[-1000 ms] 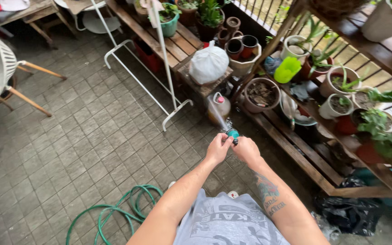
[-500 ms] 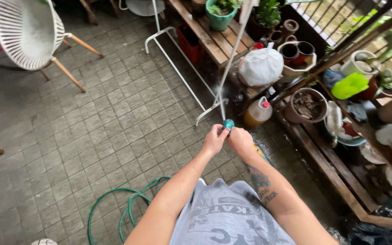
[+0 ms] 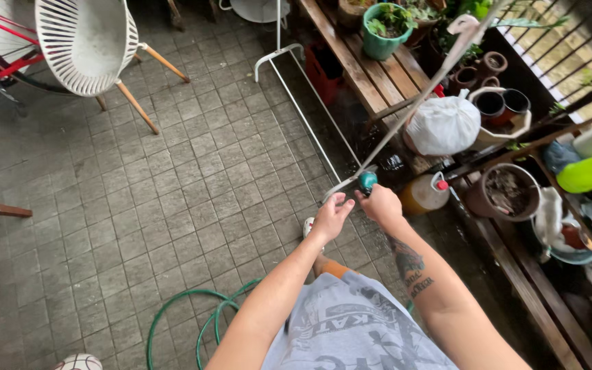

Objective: The person uses a hose with a spray nozzle to water a collection of potted plants arranged on a wooden shelf and the tiled floor. They systematically direct the water stream across the plants and the surrounding area, moving the nozzle back and forth to cover different sections.

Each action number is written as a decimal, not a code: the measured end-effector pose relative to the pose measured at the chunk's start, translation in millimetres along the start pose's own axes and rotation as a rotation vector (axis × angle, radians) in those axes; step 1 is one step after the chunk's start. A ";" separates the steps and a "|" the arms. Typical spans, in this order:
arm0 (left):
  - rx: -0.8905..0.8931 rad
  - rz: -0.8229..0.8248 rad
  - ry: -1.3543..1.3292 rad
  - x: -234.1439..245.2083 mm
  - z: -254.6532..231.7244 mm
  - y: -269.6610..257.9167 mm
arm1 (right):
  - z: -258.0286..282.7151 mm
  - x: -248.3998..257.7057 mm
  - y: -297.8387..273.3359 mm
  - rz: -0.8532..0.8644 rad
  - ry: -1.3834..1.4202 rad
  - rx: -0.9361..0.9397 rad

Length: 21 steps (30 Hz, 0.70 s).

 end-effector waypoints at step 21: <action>0.113 0.103 0.140 160.7 -0.7 265.5 | 91.8 -68.2 241.3 0.136 0.116 -0.104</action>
Point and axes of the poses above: each hand's wrist, its own y-axis towards the middle knuckle, its own x-axis out of the back of the hand, z = x × y, the point moved 4 cm from there along y, towards the middle knuckle, and after that the axes turned 2 degrees about x, right-handed, at the moved point
